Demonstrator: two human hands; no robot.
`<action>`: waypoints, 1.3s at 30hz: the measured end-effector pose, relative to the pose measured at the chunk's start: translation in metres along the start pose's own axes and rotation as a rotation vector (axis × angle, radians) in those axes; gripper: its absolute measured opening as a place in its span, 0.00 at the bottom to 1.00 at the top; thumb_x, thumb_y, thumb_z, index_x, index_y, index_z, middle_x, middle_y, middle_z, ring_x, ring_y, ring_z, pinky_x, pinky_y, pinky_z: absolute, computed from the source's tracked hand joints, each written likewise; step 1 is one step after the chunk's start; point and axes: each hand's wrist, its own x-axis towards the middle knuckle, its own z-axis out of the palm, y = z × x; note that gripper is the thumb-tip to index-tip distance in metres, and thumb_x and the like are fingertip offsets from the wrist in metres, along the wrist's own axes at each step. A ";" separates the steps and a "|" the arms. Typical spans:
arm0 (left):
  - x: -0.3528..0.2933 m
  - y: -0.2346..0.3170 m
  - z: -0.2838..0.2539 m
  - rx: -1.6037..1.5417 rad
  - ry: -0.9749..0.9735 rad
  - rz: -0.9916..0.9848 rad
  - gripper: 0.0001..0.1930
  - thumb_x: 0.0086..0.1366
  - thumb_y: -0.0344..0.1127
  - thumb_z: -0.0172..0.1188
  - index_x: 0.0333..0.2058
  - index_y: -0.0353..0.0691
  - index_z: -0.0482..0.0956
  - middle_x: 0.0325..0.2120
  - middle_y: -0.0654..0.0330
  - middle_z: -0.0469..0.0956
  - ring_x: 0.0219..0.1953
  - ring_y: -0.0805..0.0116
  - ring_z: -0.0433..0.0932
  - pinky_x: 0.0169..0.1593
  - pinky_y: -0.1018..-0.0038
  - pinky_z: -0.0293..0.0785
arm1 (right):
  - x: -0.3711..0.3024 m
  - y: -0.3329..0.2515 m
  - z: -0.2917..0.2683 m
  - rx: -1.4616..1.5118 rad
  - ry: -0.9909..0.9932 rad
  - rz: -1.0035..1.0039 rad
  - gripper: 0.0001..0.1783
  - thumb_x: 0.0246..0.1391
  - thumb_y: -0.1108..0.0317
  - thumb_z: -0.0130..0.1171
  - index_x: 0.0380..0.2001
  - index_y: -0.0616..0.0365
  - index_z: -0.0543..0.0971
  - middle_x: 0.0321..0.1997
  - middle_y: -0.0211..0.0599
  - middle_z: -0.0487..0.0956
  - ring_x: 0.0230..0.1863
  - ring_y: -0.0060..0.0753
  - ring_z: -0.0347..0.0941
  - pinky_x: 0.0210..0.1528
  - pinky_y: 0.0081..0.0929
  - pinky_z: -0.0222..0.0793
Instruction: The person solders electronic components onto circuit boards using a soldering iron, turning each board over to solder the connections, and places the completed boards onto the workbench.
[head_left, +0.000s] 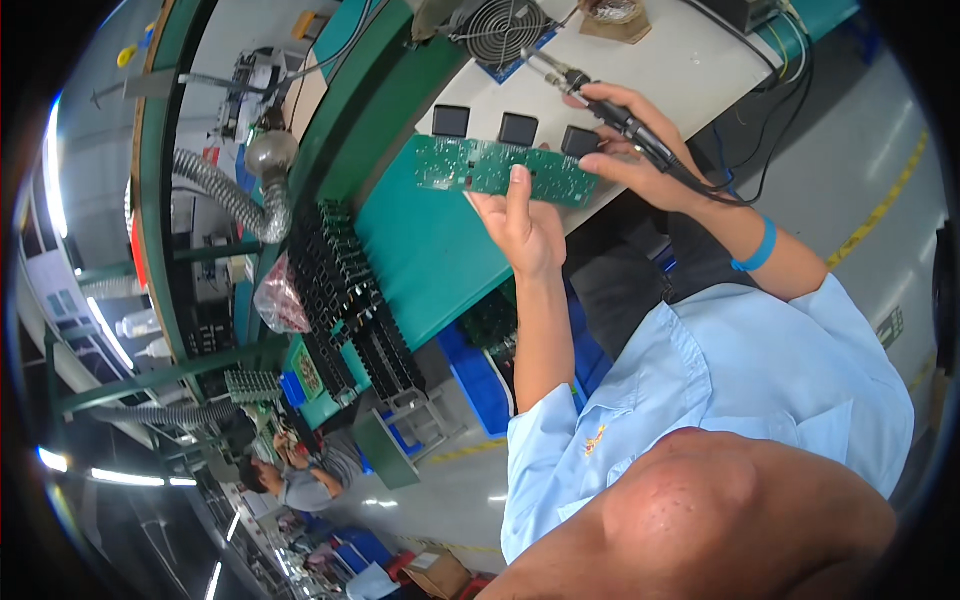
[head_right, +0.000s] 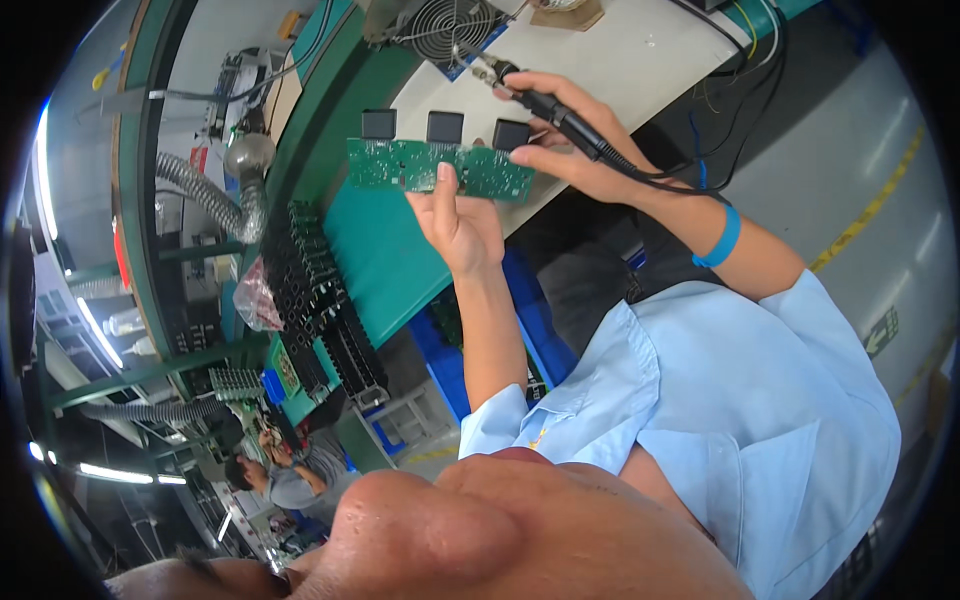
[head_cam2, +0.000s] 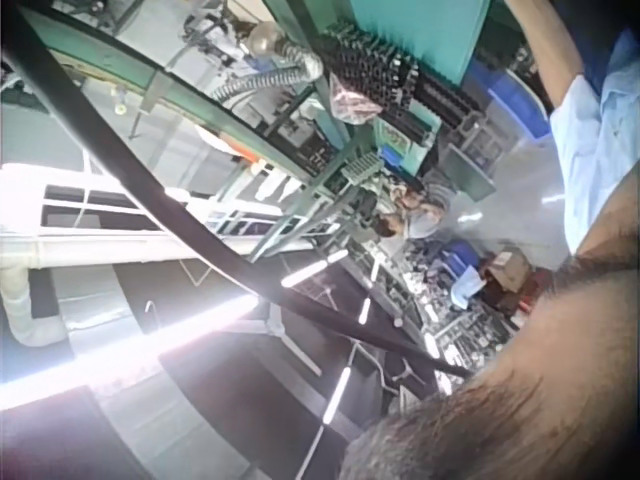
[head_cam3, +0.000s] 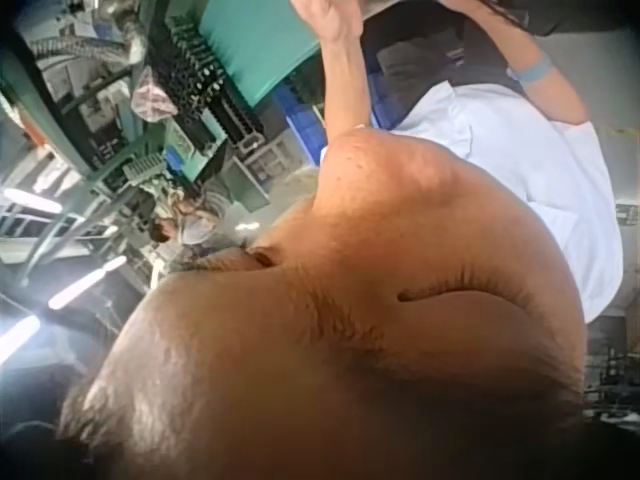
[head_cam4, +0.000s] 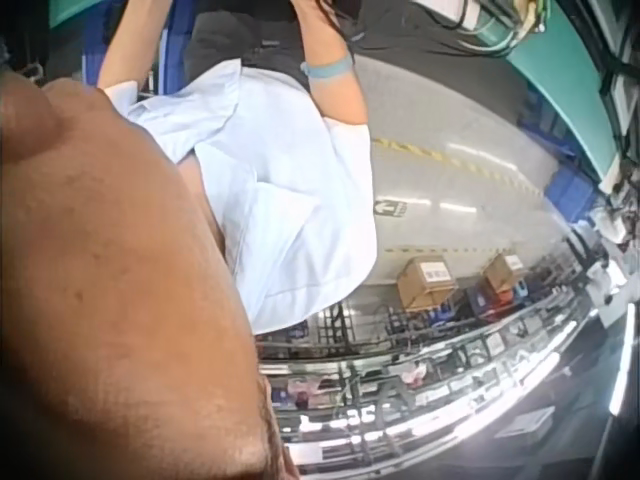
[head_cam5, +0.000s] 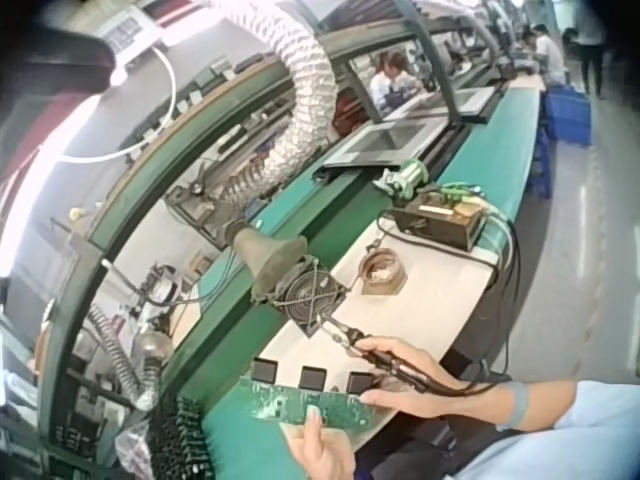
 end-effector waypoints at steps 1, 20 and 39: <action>-0.001 0.004 0.000 -0.047 -0.002 -0.008 0.24 0.73 0.22 0.54 0.64 0.39 0.64 0.53 0.53 0.77 0.51 0.67 0.79 0.56 0.68 0.75 | 0.000 -0.001 -0.002 0.006 0.027 -0.018 0.42 0.51 0.83 0.68 0.69 0.55 0.65 0.68 0.42 0.75 0.45 0.21 0.74 0.49 0.19 0.75; -0.013 0.018 -0.087 1.181 -0.223 0.398 0.20 0.51 0.13 0.63 0.43 0.38 0.82 0.46 0.56 0.84 0.45 0.61 0.81 0.51 0.69 0.77 | 0.006 0.024 -0.038 -0.429 -0.146 -0.309 0.40 0.50 0.81 0.67 0.67 0.53 0.69 0.62 0.41 0.81 0.49 0.35 0.82 0.56 0.28 0.76; -0.020 0.003 -0.084 1.357 -0.205 0.507 0.24 0.45 0.18 0.69 0.45 0.38 0.81 0.46 0.54 0.83 0.43 0.59 0.80 0.47 0.68 0.78 | -0.004 0.034 -0.029 -0.488 -0.022 -0.265 0.49 0.38 0.75 0.81 0.66 0.56 0.70 0.61 0.42 0.82 0.54 0.35 0.81 0.60 0.29 0.76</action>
